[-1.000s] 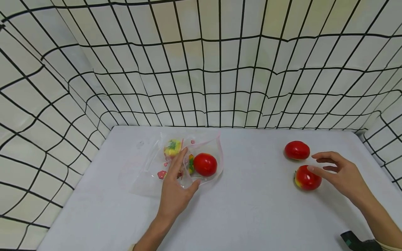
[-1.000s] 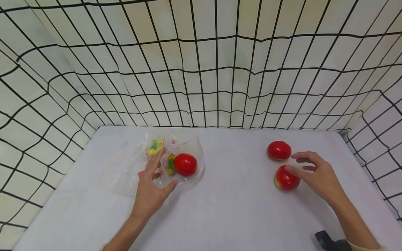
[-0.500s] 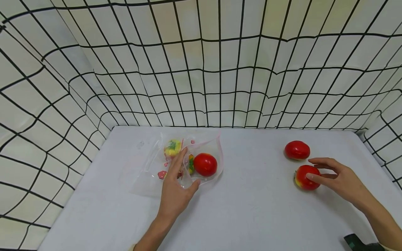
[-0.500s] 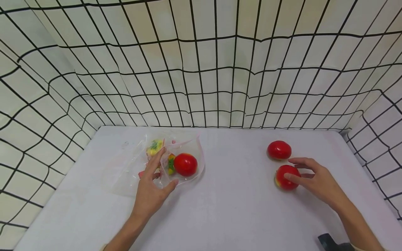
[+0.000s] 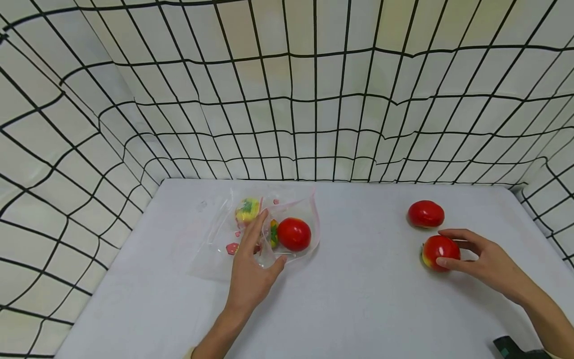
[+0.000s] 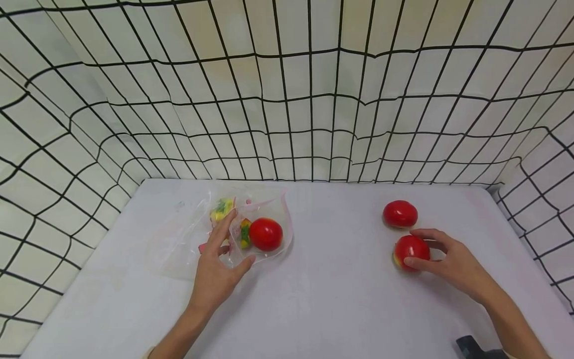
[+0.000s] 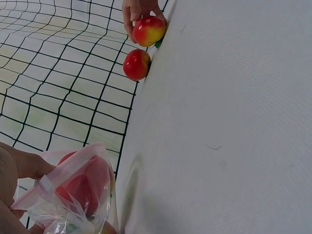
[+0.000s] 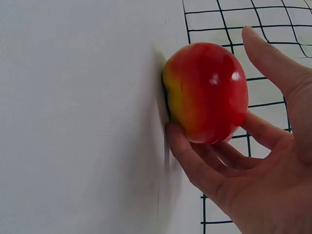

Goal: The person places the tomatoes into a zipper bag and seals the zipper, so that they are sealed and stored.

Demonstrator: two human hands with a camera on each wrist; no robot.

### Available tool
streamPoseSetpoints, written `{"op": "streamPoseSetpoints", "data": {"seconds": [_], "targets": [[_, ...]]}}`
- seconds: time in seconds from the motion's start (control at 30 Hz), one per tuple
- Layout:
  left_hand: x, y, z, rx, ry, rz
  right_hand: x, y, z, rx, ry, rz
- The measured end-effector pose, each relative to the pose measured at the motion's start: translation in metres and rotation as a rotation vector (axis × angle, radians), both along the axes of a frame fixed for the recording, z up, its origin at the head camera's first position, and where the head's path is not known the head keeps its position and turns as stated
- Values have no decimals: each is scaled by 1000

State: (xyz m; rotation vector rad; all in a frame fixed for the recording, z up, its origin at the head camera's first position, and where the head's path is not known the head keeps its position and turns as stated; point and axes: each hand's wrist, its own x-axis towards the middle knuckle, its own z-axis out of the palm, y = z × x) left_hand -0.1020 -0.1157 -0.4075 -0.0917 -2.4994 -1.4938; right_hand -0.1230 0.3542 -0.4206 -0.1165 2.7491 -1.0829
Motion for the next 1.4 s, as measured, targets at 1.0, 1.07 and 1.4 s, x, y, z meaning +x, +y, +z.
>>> {"op": "streamPoseSetpoints", "data": {"seconds": [1.0, 1.07, 1.4], "targets": [[-1, 1, 1, 4, 4, -3, -4, -21, -4, -121, 134, 26], [-1, 0, 1, 6, 3, -2, -5, -24, -2, -130, 150, 29], [1, 0, 1, 7, -6, 3, -6, -38, -1, -175, 163, 29]]}}
